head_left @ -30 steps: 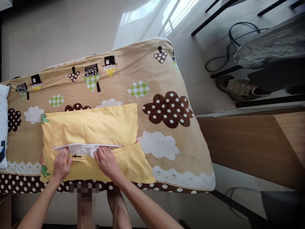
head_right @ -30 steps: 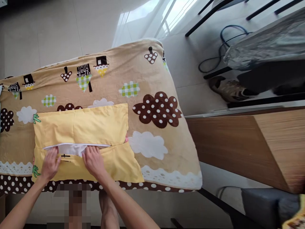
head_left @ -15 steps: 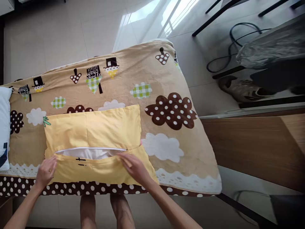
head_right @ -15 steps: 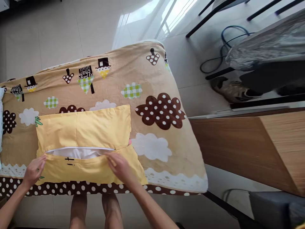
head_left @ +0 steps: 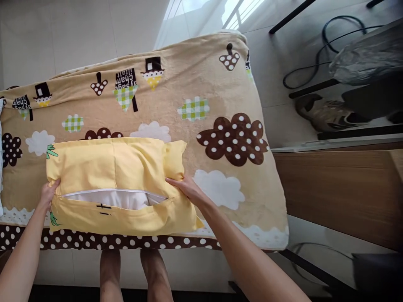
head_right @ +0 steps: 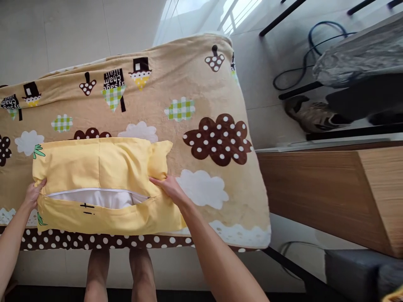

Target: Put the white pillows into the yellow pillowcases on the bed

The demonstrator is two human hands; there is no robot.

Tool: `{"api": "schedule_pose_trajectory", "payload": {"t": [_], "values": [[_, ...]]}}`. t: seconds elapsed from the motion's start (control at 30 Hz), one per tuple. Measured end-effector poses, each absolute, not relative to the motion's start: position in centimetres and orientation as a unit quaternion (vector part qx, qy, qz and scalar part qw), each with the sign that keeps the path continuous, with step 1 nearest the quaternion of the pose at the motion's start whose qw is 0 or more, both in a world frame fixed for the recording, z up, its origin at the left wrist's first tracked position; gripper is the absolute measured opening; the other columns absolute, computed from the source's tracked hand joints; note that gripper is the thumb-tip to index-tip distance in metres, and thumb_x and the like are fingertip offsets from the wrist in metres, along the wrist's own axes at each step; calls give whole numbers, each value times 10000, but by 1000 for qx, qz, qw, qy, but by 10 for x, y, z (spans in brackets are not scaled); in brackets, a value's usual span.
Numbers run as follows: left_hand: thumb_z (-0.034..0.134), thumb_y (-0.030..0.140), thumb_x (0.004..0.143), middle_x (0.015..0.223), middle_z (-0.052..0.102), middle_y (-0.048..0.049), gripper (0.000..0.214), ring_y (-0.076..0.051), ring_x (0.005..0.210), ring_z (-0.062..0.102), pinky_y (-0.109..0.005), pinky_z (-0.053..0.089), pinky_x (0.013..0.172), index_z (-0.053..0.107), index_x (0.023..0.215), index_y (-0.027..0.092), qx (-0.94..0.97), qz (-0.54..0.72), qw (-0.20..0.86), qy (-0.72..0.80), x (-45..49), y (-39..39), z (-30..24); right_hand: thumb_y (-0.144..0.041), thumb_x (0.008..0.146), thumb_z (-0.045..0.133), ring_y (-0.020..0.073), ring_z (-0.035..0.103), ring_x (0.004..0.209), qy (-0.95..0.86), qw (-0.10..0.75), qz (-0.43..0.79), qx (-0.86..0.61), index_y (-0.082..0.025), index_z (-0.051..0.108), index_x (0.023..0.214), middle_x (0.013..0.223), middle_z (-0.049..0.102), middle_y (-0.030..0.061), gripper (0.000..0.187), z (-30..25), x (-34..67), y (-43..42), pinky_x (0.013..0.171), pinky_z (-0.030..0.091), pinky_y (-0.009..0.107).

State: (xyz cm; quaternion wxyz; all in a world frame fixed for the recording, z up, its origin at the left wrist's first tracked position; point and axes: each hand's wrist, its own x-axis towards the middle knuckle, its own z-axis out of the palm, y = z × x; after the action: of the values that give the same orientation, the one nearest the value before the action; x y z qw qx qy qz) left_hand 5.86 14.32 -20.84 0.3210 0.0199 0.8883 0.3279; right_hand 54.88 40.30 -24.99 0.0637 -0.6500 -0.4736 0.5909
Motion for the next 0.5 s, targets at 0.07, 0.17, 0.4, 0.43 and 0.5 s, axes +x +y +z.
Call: {"api": "schedule_pose_trajectory", "payload": {"t": [0.07,0.17,0.4,0.43,0.5], "values": [[744,518,624,715,676,-37,437,-180,622,634,-310,525,600,612,838,161,-5,345,306,887,55,139,-196,-561,576,724,218,626,676,-485,59,555,-674,-162,685,765,740,701,71,443,-249,557,404,556,472,286],[759,547,589,661,637,-6,455,-162,593,605,-285,500,573,591,787,173,-22,351,302,886,52,133,-184,-648,600,632,182,547,578,-536,59,479,-693,-168,631,607,555,603,30,480,-252,572,409,498,385,268],[817,506,509,563,506,57,465,-99,567,503,-187,414,525,485,603,194,-1,363,312,878,28,132,-172,-597,684,514,243,558,696,-549,35,364,-751,-186,585,638,688,609,91,420,-257,608,436,638,435,369],[801,488,546,565,504,53,434,-104,574,510,-192,423,534,486,609,197,-3,365,314,876,25,135,-173,-565,709,487,280,574,750,-554,35,312,-771,-170,608,708,761,629,131,413,-255,603,437,682,443,421],[744,453,627,619,557,18,334,-137,630,562,-229,470,581,534,670,198,-20,380,346,858,23,144,-175,-499,750,458,341,582,927,-600,54,231,-764,-142,635,889,966,644,195,422,-246,579,432,800,428,502]]}}
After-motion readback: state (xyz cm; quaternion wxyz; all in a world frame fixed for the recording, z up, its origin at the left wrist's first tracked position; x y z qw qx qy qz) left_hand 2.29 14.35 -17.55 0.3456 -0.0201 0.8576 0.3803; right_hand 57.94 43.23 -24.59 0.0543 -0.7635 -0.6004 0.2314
